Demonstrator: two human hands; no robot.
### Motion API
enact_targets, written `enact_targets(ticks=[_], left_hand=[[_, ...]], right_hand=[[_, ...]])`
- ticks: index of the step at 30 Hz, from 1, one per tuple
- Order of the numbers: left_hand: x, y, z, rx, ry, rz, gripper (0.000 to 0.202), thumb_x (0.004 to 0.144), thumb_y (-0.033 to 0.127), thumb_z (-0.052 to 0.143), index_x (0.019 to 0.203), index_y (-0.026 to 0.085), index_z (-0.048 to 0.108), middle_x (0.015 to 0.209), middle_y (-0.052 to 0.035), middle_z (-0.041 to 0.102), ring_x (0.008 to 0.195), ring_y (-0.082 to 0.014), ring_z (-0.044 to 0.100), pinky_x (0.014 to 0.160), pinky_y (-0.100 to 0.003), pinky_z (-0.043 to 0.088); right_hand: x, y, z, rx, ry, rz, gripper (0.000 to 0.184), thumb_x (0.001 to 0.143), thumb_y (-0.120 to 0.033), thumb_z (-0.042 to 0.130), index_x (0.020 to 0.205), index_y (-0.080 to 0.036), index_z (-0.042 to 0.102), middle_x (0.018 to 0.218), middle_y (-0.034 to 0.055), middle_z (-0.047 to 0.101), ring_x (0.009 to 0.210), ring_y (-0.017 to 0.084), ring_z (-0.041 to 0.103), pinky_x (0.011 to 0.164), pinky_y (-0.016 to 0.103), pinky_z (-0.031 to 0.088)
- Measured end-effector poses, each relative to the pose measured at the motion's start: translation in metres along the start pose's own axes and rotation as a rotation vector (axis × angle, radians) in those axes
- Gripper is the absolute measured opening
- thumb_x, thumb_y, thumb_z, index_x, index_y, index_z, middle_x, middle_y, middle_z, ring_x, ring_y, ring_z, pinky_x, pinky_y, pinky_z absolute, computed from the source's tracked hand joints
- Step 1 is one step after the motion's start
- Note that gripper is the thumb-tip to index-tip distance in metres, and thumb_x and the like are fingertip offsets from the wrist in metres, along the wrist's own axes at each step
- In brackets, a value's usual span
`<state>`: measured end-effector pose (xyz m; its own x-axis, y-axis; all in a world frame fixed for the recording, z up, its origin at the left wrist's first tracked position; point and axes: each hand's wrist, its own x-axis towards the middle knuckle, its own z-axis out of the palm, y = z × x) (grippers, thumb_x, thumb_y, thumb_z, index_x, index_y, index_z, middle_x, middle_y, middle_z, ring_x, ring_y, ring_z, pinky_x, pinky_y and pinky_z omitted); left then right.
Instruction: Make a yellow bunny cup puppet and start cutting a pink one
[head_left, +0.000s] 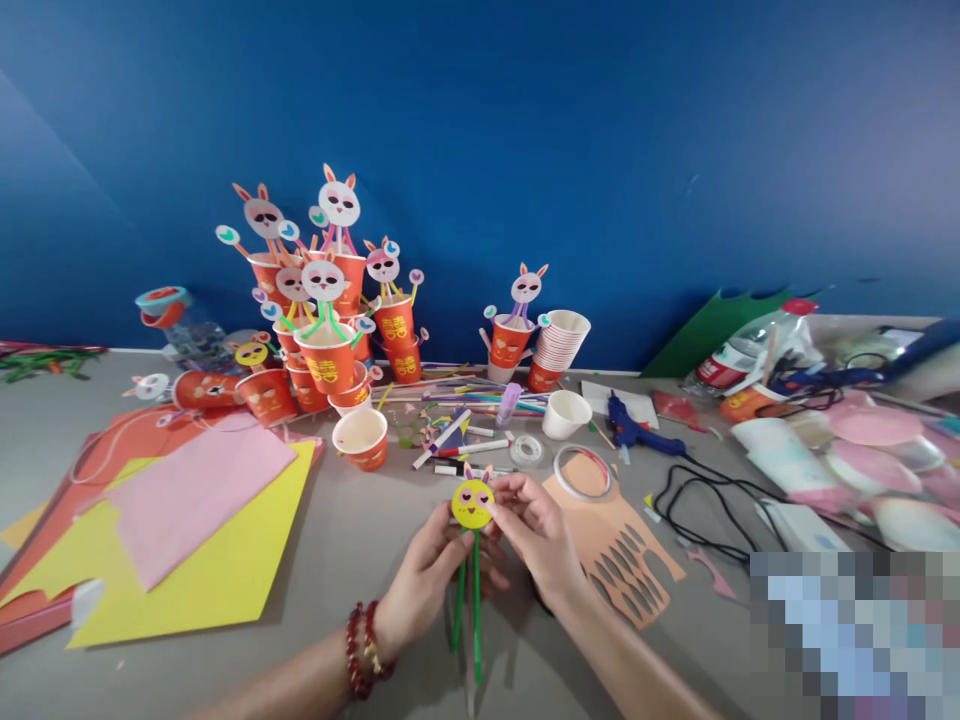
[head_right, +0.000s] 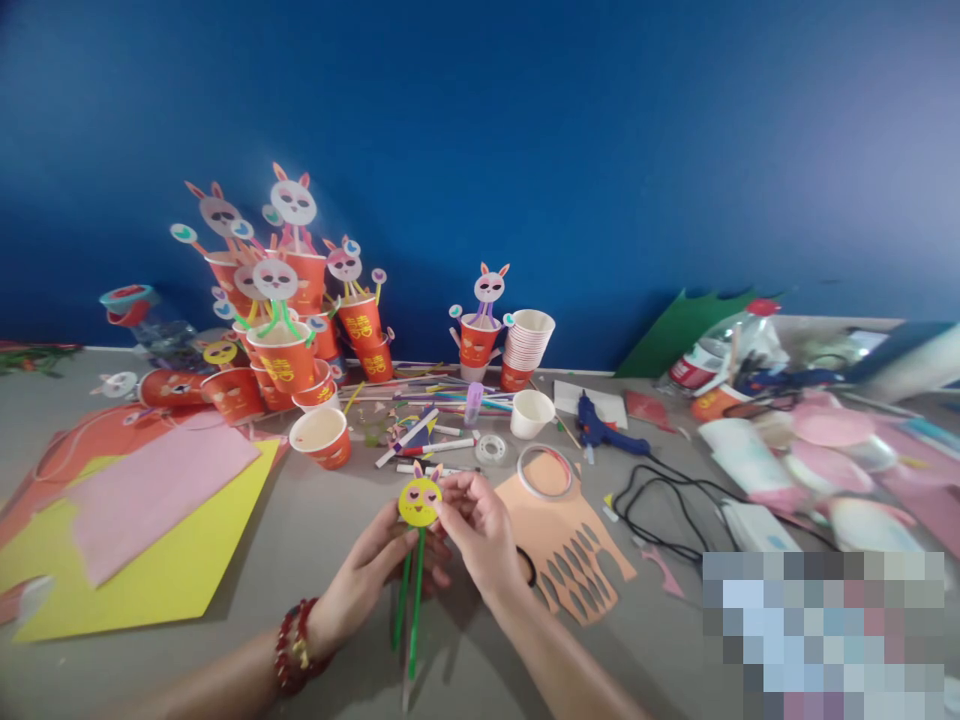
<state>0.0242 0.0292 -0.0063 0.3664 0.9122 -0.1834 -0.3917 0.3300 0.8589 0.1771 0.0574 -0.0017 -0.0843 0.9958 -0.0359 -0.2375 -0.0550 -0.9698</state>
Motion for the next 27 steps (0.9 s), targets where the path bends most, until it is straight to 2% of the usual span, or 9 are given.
enact_targets(ticks=[11, 19, 27], left_hand=[[-0.001, 0.007, 0.003, 0.026, 0.003, 0.004, 0.046, 0.084, 0.055, 0.069, 0.109, 0.018, 0.054, 0.101, -0.009, 0.074, 0.066, -0.0197, 0.074, 0.056, -0.027, 0.054], [-0.001, 0.009, 0.003, 0.082, -0.006, 0.017, 0.045, 0.086, 0.057, 0.065, 0.105, 0.019, 0.052, 0.088, -0.0049, 0.074, 0.057, -0.0175, 0.072, 0.056, -0.027, 0.053], [0.001, 0.007, 0.003, 0.108, 0.009, 0.052, 0.042, 0.087, 0.055, 0.065, 0.104, 0.018, 0.054, 0.085, -0.0043, 0.074, 0.055, -0.0164, 0.071, 0.057, -0.027, 0.054]], right_hand=[[-0.002, -0.005, 0.001, -0.096, 0.012, -0.052, 0.03, 0.079, -0.04, 0.078, 0.093, -0.019, 0.063, 0.078, 0.0002, 0.067, 0.061, 0.012, 0.064, 0.058, 0.023, 0.053], [-0.002, -0.007, 0.001, -0.091, 0.019, -0.051, 0.028, 0.079, -0.038, 0.078, 0.093, -0.02, 0.064, 0.076, -0.0001, 0.066, 0.06, 0.013, 0.064, 0.058, 0.024, 0.053], [-0.002, -0.002, 0.0, -0.108, 0.007, -0.076, 0.027, 0.08, -0.038, 0.076, 0.094, -0.02, 0.063, 0.076, -0.0008, 0.063, 0.06, 0.012, 0.063, 0.058, 0.024, 0.053]])
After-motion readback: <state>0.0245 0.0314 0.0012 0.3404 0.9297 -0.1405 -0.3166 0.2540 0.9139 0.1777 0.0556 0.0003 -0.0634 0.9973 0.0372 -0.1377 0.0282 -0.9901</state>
